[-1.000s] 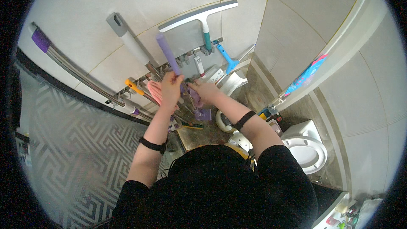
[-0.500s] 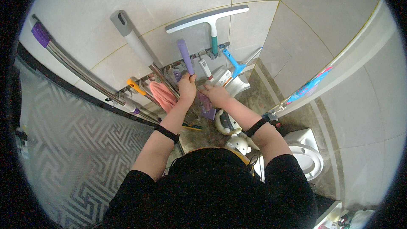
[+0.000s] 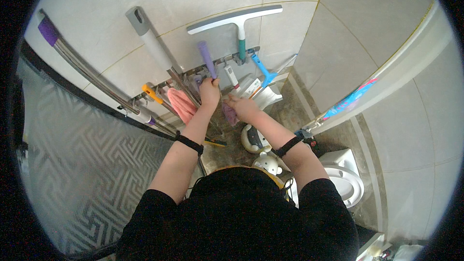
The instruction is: The person wipes a wall rack and cleaning tools with a cloth, then fills a baby bathtub in a shower stall with water and detergent, and scrubs the tub's interior and rim by hand with the cloth.
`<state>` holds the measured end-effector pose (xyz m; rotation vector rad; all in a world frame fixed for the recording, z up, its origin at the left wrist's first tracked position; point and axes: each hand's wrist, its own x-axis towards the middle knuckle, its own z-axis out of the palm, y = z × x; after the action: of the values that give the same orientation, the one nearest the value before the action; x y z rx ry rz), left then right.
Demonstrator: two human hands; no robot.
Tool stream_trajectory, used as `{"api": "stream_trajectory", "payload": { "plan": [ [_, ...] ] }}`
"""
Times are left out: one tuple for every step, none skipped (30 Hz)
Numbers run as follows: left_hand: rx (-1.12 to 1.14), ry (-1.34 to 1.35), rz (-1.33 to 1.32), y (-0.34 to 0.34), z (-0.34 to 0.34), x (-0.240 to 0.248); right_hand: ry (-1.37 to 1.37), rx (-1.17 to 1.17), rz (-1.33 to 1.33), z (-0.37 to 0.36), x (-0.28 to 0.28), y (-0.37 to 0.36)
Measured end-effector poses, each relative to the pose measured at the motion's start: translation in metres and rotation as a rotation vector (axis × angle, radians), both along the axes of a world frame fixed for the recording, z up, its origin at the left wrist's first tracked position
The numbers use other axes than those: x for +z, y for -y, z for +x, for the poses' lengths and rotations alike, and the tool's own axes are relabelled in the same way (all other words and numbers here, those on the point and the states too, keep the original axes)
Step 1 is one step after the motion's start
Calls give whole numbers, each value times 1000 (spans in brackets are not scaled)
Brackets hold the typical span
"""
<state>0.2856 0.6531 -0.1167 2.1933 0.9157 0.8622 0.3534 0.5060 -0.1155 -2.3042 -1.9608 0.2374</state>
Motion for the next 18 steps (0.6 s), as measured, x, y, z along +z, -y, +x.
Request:
{"api": "stream_trajectory", "payload": {
  "plan": [
    [11, -2, -3, -2, 0, 0, -34, -29, -23, -1, 4, 1],
    [-21, -6, -11, -2, 1, 1, -67, -60, -49, -2, 6, 5],
    [-50, -10, -20, -1, 0, 1, -69, -48, -56, -2, 1, 7],
    [-37, -12, -28, 3, -3, -1, -76, -60, 5, -1, -7, 9],
    [-53, -28, -19, 6, -6, -3, -84, -69, 66, -2, -7, 11],
    [-67, -43, -10, 8, -9, -6, -87, -51, 57, -3, -7, 13],
    [-48, -45, -20, 10, -15, -10, -145, -58, 37, -3, -6, 17],
    [-40, -31, -17, 15, -21, -13, -204, -72, 15, -3, -5, 21],
    [-29, -16, -13, 19, -28, -16, -208, -57, 3, -3, -7, 23],
    [-12, -20, -25, 23, -35, -20, -192, -35, -1, -3, -9, 25],
    [-8, -20, -82, 25, -42, -25, -176, -10, -3, -4, -10, 26],
    [-1, -18, -139, 27, -50, -31, -178, 11, -15, -5, -11, 26],
    [23, -19, -149, 29, -60, -36, -170, 8, 18, -8, -12, 25],
    [-26, -3, -236, 32, -71, -41, -164, 9, 53, -11, -12, 25],
    [-72, 16, -323, 33, -82, -48, -169, 39, 42, -15, -12, 22],
    [-60, 9, -391, 37, -92, -55, -246, 39, 54, -20, -11, 20],
    [-35, 11, -399, 41, -101, -58, -322, 32, 65, -23, -10, 19],
    [-72, -23, -462, 44, -112, -61, -328, 58, 53, -30, -12, 16]
  ]
}}
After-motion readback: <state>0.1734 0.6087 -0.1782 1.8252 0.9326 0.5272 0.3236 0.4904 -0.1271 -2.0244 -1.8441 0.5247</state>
